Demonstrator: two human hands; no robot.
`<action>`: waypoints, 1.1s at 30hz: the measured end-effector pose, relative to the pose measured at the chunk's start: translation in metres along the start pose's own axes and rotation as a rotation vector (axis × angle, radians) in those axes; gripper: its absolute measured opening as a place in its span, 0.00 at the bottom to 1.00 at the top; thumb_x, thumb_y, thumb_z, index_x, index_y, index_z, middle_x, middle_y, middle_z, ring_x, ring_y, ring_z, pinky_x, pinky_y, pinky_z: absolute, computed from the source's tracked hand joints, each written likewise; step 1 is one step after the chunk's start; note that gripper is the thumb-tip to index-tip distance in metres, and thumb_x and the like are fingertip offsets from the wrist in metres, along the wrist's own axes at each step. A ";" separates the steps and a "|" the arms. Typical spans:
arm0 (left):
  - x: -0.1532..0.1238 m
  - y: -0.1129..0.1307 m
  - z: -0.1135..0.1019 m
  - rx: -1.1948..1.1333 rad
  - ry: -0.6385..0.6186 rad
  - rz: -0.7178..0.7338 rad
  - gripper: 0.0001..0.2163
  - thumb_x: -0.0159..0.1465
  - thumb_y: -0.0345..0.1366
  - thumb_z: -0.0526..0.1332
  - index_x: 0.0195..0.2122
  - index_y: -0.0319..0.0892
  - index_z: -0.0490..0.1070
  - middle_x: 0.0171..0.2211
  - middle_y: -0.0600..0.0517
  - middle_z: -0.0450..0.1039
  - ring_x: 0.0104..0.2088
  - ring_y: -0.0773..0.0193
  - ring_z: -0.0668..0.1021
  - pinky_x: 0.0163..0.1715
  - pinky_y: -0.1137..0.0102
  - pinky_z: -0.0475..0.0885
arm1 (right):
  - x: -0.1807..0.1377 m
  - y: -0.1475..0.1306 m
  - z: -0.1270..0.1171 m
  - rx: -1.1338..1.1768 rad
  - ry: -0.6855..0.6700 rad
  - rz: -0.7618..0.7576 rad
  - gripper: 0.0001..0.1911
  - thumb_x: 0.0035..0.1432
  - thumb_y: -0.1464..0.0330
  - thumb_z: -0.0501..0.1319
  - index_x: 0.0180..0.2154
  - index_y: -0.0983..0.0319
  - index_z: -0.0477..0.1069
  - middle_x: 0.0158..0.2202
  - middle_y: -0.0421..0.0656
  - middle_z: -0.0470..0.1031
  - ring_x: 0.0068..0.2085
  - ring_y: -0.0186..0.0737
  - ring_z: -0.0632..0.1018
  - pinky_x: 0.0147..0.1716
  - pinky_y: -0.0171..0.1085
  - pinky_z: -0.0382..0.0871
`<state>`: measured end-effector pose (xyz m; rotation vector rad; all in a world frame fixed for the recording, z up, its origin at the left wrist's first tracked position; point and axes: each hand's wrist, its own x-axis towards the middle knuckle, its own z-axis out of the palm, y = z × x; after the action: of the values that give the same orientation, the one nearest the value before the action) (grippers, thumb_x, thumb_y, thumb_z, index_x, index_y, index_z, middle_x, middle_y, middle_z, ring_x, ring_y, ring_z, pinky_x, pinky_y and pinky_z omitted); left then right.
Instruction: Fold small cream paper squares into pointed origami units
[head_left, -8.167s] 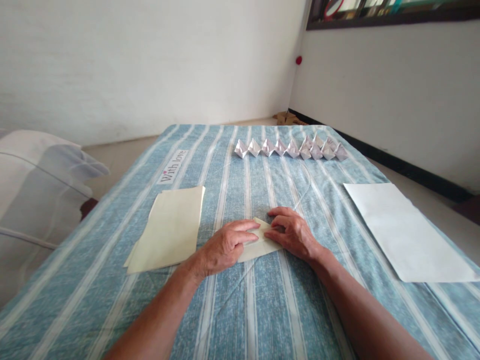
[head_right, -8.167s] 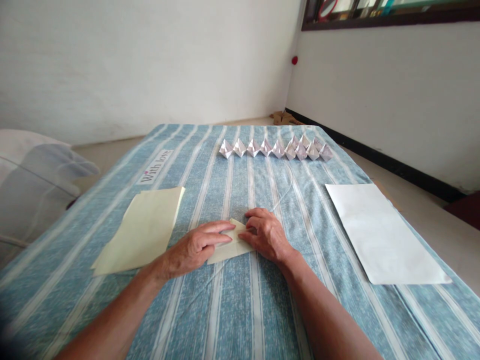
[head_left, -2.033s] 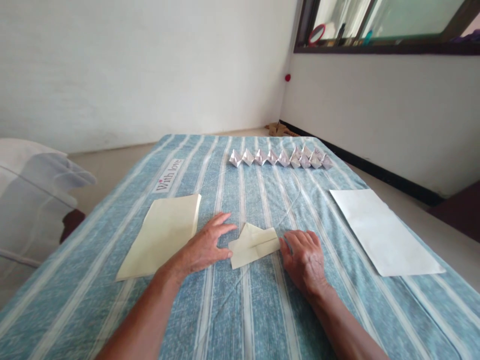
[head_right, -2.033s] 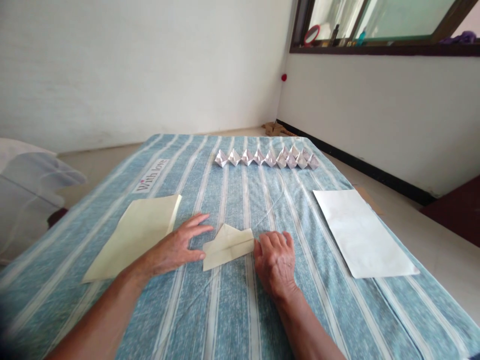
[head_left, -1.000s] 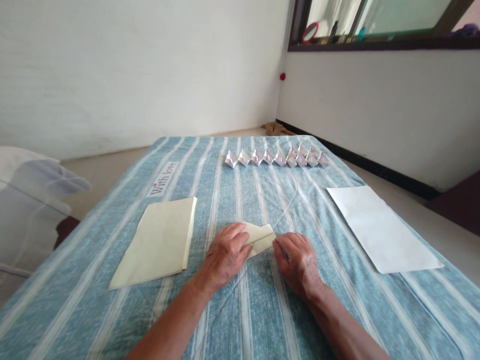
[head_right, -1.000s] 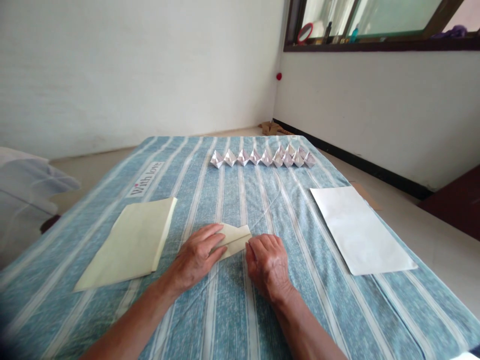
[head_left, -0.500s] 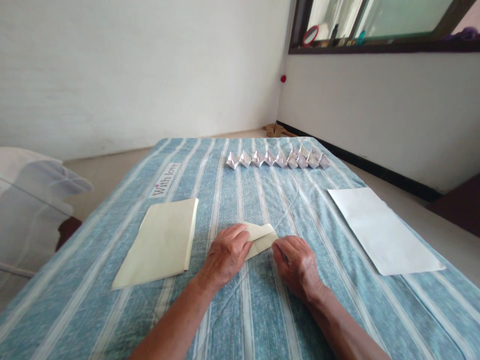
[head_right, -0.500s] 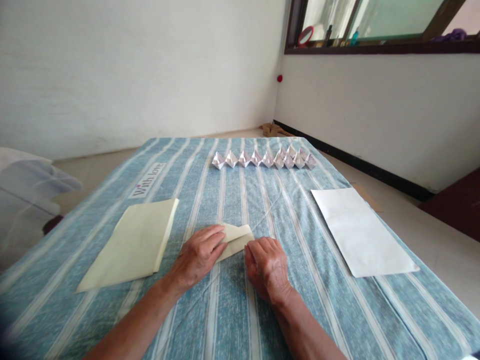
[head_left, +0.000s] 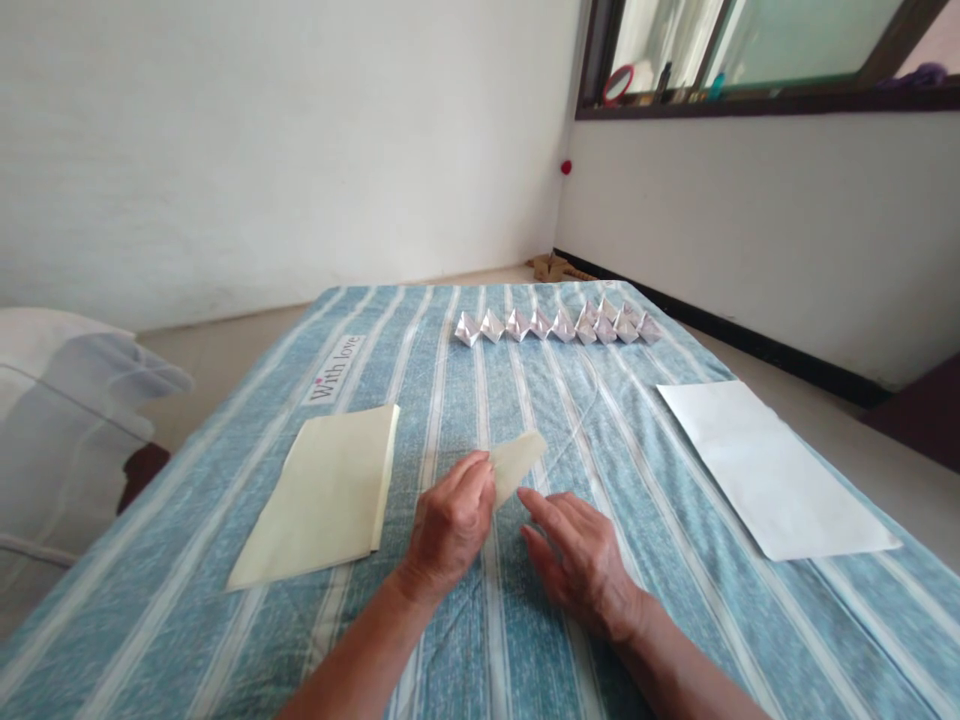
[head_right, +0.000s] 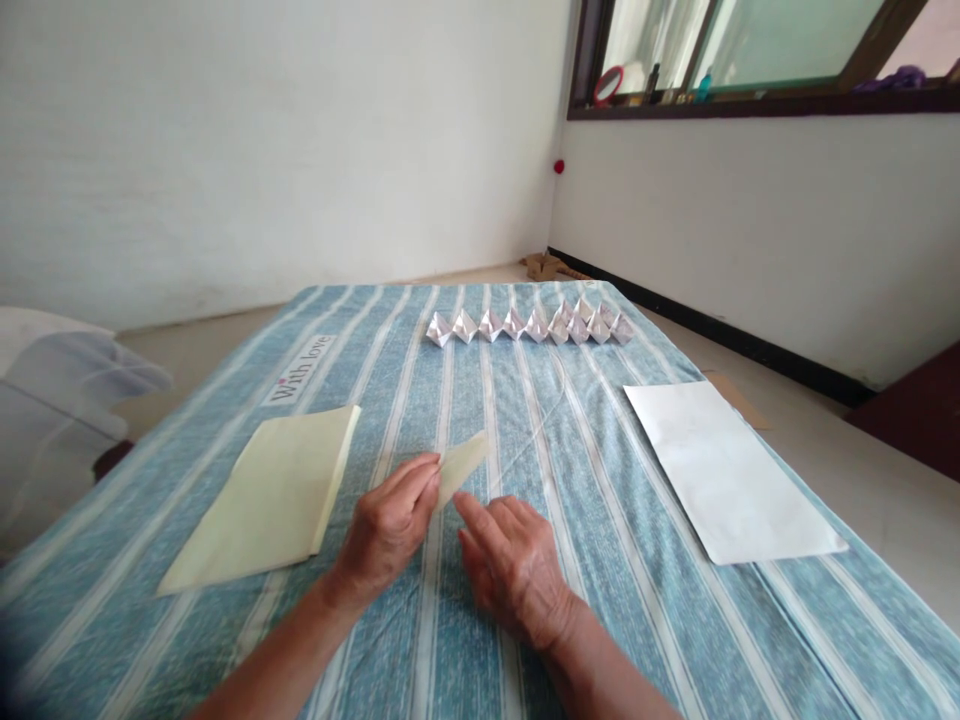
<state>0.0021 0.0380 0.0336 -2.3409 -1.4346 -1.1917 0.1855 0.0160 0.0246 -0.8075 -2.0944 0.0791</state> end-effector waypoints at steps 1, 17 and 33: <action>0.000 0.002 0.000 -0.018 0.012 0.002 0.09 0.68 0.30 0.52 0.42 0.41 0.71 0.41 0.43 0.78 0.43 0.58 0.81 0.44 0.67 0.78 | 0.001 -0.001 0.000 -0.001 -0.013 -0.009 0.21 0.65 0.73 0.52 0.59 0.62 0.58 0.31 0.43 0.75 0.30 0.40 0.75 0.31 0.38 0.71; 0.010 0.036 -0.003 -1.141 0.068 -1.111 0.10 0.48 0.37 0.70 0.32 0.41 0.79 0.24 0.54 0.78 0.26 0.62 0.79 0.23 0.74 0.70 | 0.005 -0.003 0.003 -0.070 0.102 0.015 0.33 0.62 0.70 0.57 0.66 0.64 0.49 0.45 0.52 0.75 0.46 0.48 0.77 0.42 0.45 0.76; 0.009 0.046 0.004 -1.393 0.114 -1.309 0.16 0.41 0.31 0.73 0.33 0.38 0.77 0.33 0.48 0.81 0.36 0.54 0.82 0.33 0.68 0.77 | -0.001 0.003 0.018 -0.237 0.087 0.052 0.15 0.58 0.78 0.51 0.44 0.62 0.69 0.48 0.52 0.71 0.51 0.49 0.73 0.45 0.44 0.73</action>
<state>0.0437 0.0213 0.0489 -1.1792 -2.6902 -3.3811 0.1746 0.0219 0.0116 -0.9886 -2.0245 -0.1760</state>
